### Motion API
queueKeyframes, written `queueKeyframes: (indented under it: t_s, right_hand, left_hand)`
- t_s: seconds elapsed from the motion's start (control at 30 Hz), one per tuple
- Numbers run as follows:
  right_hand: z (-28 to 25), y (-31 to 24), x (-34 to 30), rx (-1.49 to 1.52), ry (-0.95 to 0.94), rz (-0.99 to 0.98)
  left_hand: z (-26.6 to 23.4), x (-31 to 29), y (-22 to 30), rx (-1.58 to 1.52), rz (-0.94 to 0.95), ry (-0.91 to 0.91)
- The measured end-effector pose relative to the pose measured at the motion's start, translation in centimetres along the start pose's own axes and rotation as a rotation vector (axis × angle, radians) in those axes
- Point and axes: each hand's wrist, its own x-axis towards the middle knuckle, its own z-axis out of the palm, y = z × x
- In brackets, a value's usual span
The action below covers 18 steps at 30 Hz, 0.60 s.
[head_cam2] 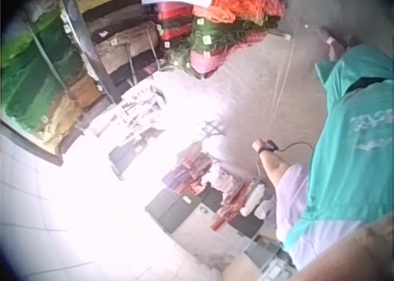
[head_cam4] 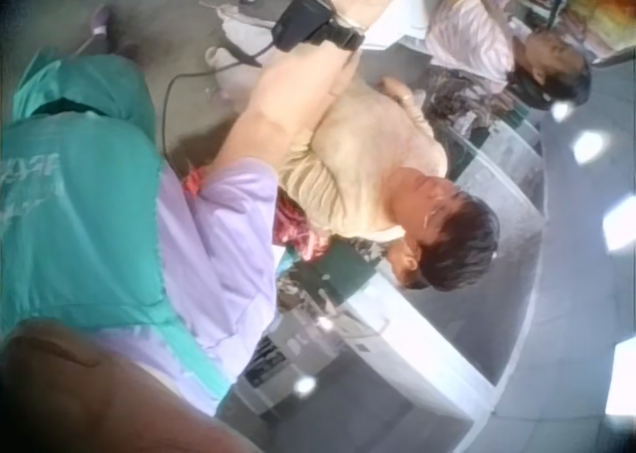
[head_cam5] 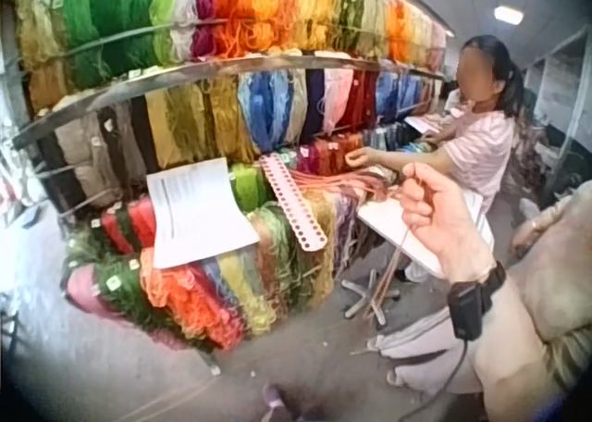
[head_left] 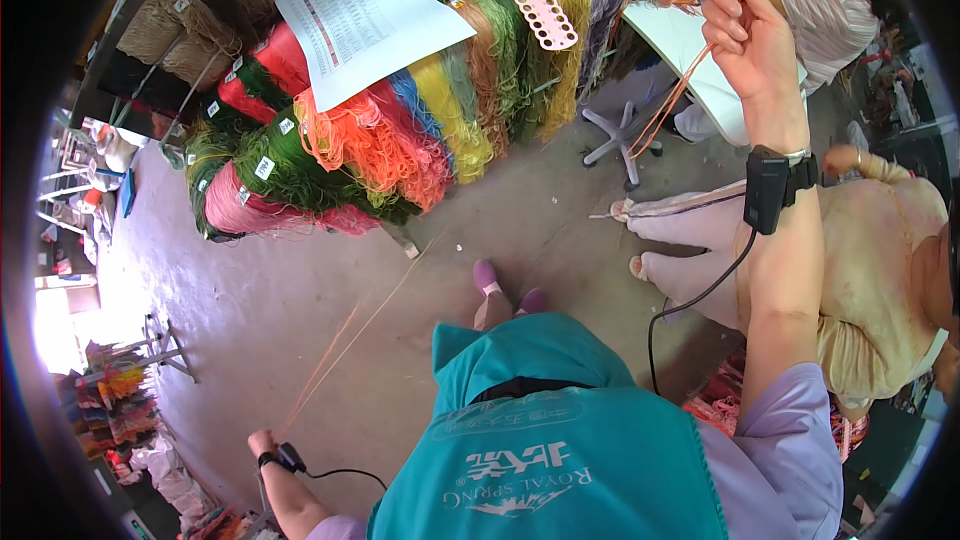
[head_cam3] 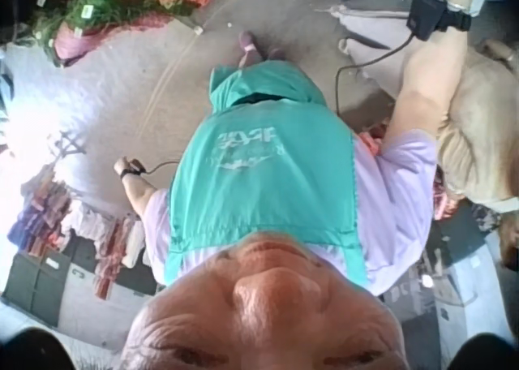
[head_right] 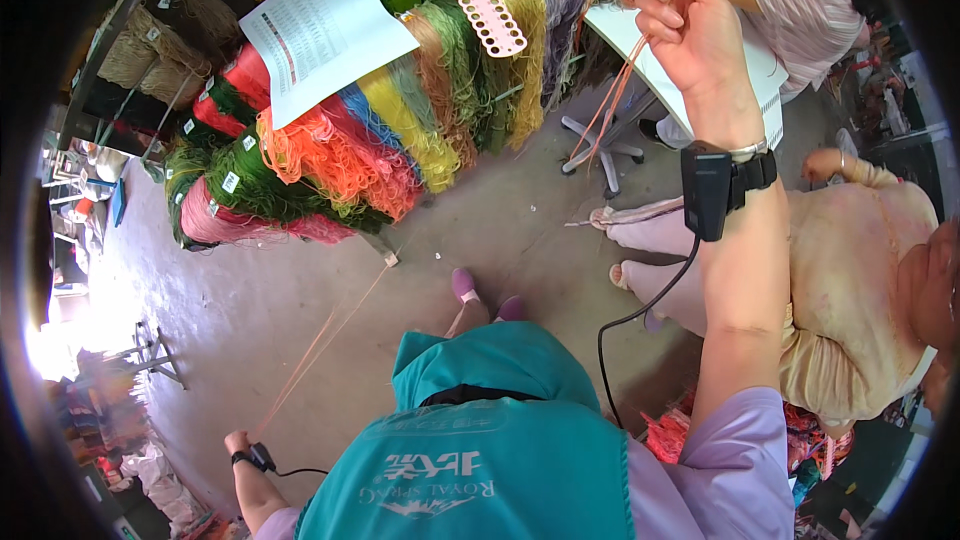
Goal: The person selects colored thread from a rack, matches it to a chart, and threads the strands through a pink plastic organizer. They continue pulling and separating strands from various bundles while checking the chart and organizer before moving to different sections of the storage area.
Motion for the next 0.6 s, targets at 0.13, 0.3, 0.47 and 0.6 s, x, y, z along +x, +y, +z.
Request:
queueKeyframes:
  t_s: [0.13,0.3,0.47,0.6]
  right_hand:
    - [0.4,0.2,0.5,-0.034,-0.066,0.016]
    - [1.6,0.8,1.0,0.082,-0.126,0.049]
    - [4.2,1.0,1.0,0.213,-0.205,0.057]
    - [5.6,1.2,0.4,0.218,-0.187,0.066]
  left_hand:
    - [-0.4,-0.4,1.0,-1.180,-0.732,0.127]
    - [-11.9,5.0,23.6,-1.943,-0.265,-0.099]
    - [-25.8,5.1,43.4,-1.988,0.342,-0.415]
    - [-34.8,3.5,54.3,-1.902,0.826,-0.485]
